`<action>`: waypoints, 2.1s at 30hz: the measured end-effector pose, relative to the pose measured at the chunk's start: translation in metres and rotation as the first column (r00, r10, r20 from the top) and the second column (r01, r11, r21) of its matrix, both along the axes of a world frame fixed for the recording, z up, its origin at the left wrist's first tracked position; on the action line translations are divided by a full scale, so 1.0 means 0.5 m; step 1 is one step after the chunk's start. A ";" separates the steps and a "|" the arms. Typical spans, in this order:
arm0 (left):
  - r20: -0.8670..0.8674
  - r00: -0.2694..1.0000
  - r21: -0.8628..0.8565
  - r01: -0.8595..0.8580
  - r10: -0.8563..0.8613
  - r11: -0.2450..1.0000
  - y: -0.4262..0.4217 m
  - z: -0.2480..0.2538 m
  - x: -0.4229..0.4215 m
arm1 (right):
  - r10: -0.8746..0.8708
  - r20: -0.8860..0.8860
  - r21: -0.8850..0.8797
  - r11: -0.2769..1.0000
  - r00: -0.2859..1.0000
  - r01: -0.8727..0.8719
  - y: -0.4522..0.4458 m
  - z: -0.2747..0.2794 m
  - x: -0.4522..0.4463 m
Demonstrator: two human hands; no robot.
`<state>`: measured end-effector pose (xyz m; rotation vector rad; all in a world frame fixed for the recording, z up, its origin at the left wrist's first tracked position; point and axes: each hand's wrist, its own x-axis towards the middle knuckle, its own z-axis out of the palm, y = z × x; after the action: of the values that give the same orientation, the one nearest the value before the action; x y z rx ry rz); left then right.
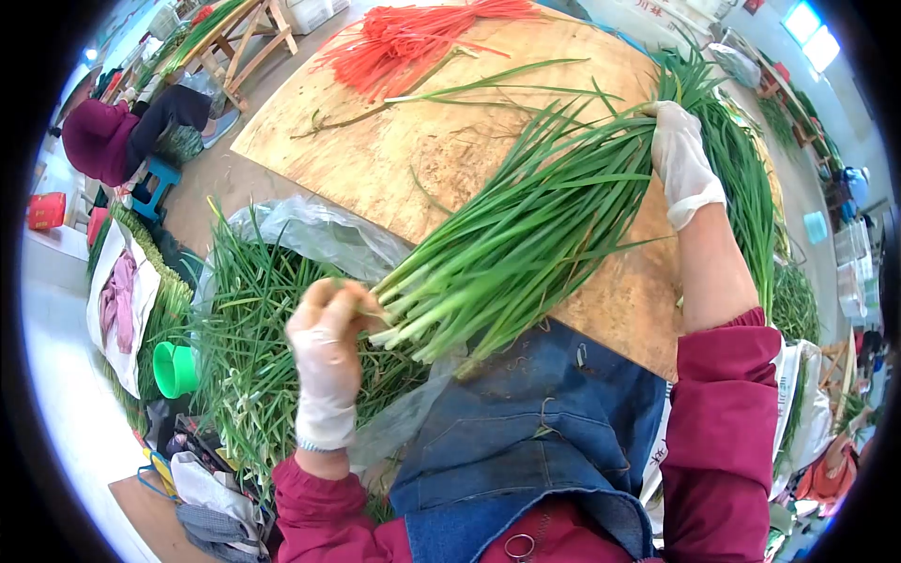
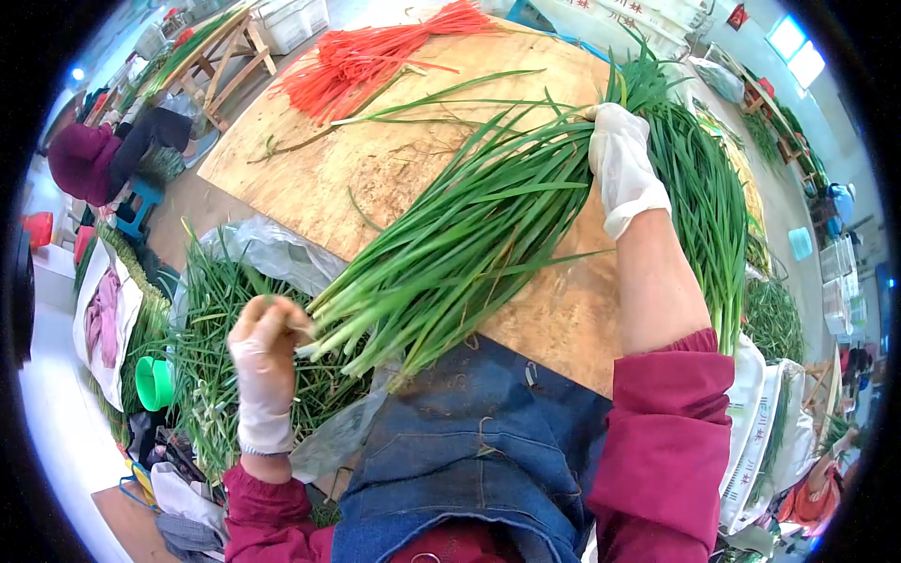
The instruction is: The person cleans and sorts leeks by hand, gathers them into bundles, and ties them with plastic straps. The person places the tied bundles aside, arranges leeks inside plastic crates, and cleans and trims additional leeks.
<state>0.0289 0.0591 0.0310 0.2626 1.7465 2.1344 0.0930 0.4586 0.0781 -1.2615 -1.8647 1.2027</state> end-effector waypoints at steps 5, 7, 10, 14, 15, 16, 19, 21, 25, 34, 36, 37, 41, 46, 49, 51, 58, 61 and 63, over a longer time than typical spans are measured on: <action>0.082 0.933 -0.018 -0.351 0.351 0.936 -0.178 -0.040 -0.044 | -0.134 0.076 0.179 0.977 0.988 0.119 0.134 -0.130 -0.024; -0.173 0.927 -0.574 -0.370 0.334 0.730 -0.238 -0.067 -0.051 | -0.184 -0.115 0.135 0.971 0.976 0.199 0.200 -0.190 -0.027; -0.448 0.888 -0.675 -0.410 0.100 0.613 -0.194 -0.043 0.001 | -0.333 -0.278 -0.174 0.940 0.901 0.294 0.119 -0.121 -0.013; -0.605 0.754 -0.496 -0.106 -0.255 0.862 -0.079 0.008 0.052 | -0.129 0.161 0.384 0.922 0.979 0.058 0.208 -0.190 -0.013; -0.682 0.673 -0.458 -0.087 -0.287 0.885 -0.048 0.018 0.061 | -0.126 0.284 0.435 0.900 0.950 -0.011 0.130 -0.125 0.000; -0.728 0.599 -0.482 -0.102 -0.333 0.870 -0.027 0.026 0.071 | -0.131 0.371 0.490 0.869 0.919 -0.074 0.101 -0.106 0.001; -0.719 0.487 -0.529 0.080 -0.496 0.845 -0.001 0.039 0.103 | -0.259 0.699 0.637 0.649 0.666 -0.416 0.039 -0.061 0.004; -0.543 0.482 -0.684 0.221 -0.687 0.695 0.013 0.045 0.120 | -0.345 0.682 0.730 0.383 0.645 -0.566 0.071 -0.085 0.000; -0.518 0.601 -0.750 0.023 -0.609 0.661 0.037 0.005 0.092 | -0.348 0.620 0.781 0.358 0.703 -0.511 0.063 -0.083 -0.041; -0.526 0.664 -0.666 0.067 -0.531 0.743 0.091 -0.039 0.120 | 0.079 0.211 0.296 0.945 0.974 -0.141 0.041 0.001 -0.106; -0.484 0.711 -0.667 0.077 -0.510 0.741 0.093 -0.038 0.122 | 0.185 0.052 0.388 0.902 0.981 -0.191 0.002 0.057 -0.038; -0.454 0.725 -0.675 0.101 -0.519 0.731 0.093 -0.036 0.123 | 0.132 -0.020 0.351 0.929 0.991 -0.117 -0.006 0.086 -0.017; -0.040 0.878 -0.518 0.390 -0.477 0.762 0.094 -0.028 0.111 | 0.073 -0.487 0.227 0.973 0.870 0.045 -0.095 0.166 0.121; 0.321 0.868 -0.208 0.455 -0.379 0.866 0.087 0.036 0.094 | 0.337 -0.429 0.111 0.941 0.838 -0.321 -0.254 0.137 0.275; 0.276 0.882 -0.198 0.440 -0.381 0.876 0.085 0.051 0.097 | 0.437 -0.156 -0.482 0.749 0.886 -0.455 -0.344 0.100 0.273; 0.249 0.885 -0.178 0.442 -0.395 0.879 0.087 0.056 0.103 | 0.456 -0.193 -0.645 0.609 0.869 -0.462 -0.377 0.042 0.259; 0.207 0.883 -0.205 0.461 -0.422 0.863 0.098 0.072 0.127 | 0.151 -0.432 -0.756 0.476 0.889 -0.449 -0.451 -0.044 0.215; 0.139 0.895 -0.250 0.447 -0.425 0.859 0.100 0.057 0.131 | 0.051 -0.465 -0.761 0.487 0.884 -0.428 -0.464 -0.046 0.214; 0.150 0.906 -0.276 0.423 -0.396 0.863 0.104 0.059 0.131 | 0.076 -0.431 -0.754 0.517 0.899 -0.405 -0.463 -0.050 0.220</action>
<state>0.0943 0.1109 0.0608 0.4080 1.7496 1.5320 0.2029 0.2269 0.0533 -1.0830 -1.1946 2.4987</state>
